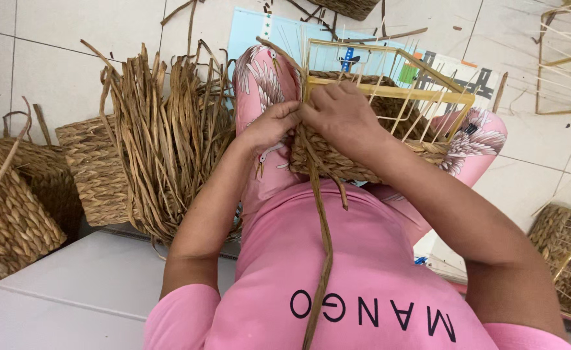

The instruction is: The person is weaving dried plant strips through the wire frame of a basket by hand. They weave individual strips around the vertical wire supports and through existing woven layers to build up the sides of the basket.

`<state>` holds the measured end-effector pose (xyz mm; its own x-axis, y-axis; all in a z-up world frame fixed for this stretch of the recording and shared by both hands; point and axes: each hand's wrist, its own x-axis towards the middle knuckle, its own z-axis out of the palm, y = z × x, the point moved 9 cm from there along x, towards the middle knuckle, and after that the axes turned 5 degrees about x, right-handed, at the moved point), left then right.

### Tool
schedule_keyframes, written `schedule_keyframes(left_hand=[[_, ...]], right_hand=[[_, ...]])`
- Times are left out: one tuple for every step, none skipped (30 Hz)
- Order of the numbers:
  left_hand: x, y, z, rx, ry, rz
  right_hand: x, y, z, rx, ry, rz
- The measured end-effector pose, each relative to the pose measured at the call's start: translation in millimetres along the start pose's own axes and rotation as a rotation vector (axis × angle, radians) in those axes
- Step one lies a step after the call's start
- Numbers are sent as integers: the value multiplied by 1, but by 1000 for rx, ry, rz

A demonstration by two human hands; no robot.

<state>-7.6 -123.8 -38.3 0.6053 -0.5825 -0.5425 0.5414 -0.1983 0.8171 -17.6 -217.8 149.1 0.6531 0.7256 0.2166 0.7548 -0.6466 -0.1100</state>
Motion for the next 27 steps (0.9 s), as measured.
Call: schedule_keyframes(left_hand=[[1,-1,-1,-15,-24,14],[2,-5,-4,-14,-22,15],[4,-11,-8,-31,-14,3],[7,-19,-11,-47,-5,-9],[10,-26,-11,-47,-2,-6],[13,-20,-14,-22,55,137],[13,-13,-17,1,111,279],[12,-17,-15,-1,115,279],[2,-12,-24,13,277,358],[-13,-5,-31,26,439,436],[-23,-1,-27,27,443,435],[-36,6,-26,119,504,404],[-47,15,-25,212,560,373],[-58,25,-23,213,560,374],[-76,47,-15,410,569,507],[-91,68,-3,610,571,639],[-99,73,1,607,568,630],[-112,86,14,838,608,731],[-120,97,27,1074,642,835],[-118,102,28,1074,638,833],[-116,107,30,1047,612,865],[-113,111,31,1019,586,896],[-106,115,31,1017,578,897],[-93,118,30,983,526,867],[-82,121,29,952,479,835],[-75,126,30,951,474,836],[-57,125,32,1014,410,707]], right_hand=[[4,-2,1,-1,2,-1],[7,-8,2,-13,-3,-48],[10,-14,3,-26,-9,-95],[12,-16,3,-27,-7,-97],[14,-21,6,-52,-45,-113],[16,-25,10,-78,-83,-129],[17,-30,12,-77,-83,-133],[18,-38,12,-86,-60,-171],[18,-44,12,-96,-36,-210],[18,-47,13,-97,-33,-213],[18,-49,15,-73,-53,-184],[18,-50,16,-50,-73,-154],[16,-49,11,-51,-72,-154],[12,-42,12,-77,-193,-102],[7,-37,12,-102,-314,-51],[-2,-38,5,-156,-399,-72],[-18,-41,-5,-203,-488,-91],[-35,-46,-19,-224,-542,-101],[-52,-53,-30,-249,-592,-110],[-59,-56,-54,-250,-443,-79],[-70,-54,-76,-248,-297,-44],[-85,-49,-82,-245,-299,-36],[-108,-27,-74,-196,-467,135],[-132,-13,-61,-143,-632,308],[-140,-19,-50,-142,-633,312],[-164,-24,-18,45,-888,459],[-189,-30,7,240,-1129,607]])
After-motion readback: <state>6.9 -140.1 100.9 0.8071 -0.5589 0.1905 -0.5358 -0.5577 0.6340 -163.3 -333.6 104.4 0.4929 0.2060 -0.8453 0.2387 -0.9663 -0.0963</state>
